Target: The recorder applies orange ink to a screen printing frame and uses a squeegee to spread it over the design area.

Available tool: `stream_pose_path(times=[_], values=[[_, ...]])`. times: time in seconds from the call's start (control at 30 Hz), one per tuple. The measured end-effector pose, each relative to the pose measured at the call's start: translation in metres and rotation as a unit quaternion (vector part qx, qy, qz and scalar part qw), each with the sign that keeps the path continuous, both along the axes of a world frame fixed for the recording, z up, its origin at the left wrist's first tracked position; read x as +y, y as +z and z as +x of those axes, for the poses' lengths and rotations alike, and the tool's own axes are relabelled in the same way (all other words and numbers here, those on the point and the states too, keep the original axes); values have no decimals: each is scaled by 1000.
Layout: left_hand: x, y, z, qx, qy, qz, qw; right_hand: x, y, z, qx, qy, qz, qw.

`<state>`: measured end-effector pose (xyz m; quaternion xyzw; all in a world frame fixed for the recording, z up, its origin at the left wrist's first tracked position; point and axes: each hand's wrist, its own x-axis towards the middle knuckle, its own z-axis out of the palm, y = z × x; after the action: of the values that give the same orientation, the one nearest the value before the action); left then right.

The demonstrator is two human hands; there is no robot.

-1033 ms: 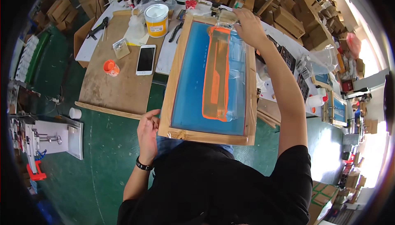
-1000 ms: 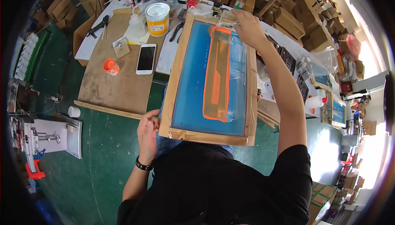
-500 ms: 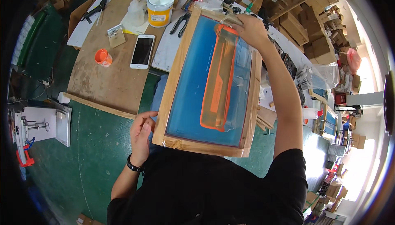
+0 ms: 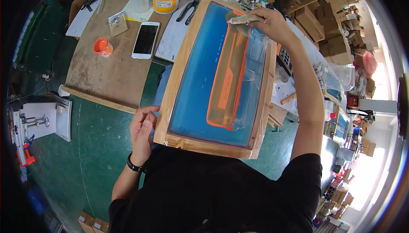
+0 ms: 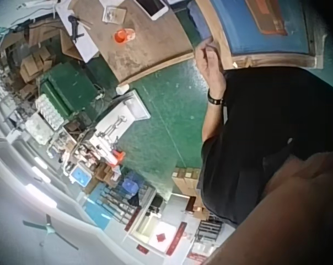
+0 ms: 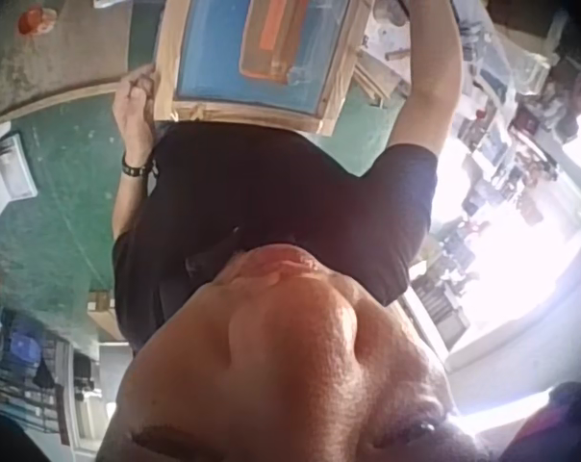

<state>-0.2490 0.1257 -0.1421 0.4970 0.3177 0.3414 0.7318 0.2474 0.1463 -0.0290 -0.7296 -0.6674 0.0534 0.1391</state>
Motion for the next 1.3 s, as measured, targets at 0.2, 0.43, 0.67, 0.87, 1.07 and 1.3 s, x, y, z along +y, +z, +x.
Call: stream_pose_path(times=[0.2,0.43,0.67,0.87,1.07,1.3], values=[[-1,-2,0,-11,0,-3,1000,-11,-2,-5,17,26,12,999],[-1,-1,0,-10,2,-5,1000,-24,-3,-14,6,67,40,997],[-1,-1,0,-14,0,-5,1000,-35,0,-27,9,67,23,997],[-1,0,0,-16,-1,-5,1000,-42,0,-38,10,87,36,996],[-1,0,0,-16,-2,-5,1000,-51,5,-52,14,93,30,995],[-1,0,0,-19,-1,-7,1000,-58,7,-63,8,107,34,994]])
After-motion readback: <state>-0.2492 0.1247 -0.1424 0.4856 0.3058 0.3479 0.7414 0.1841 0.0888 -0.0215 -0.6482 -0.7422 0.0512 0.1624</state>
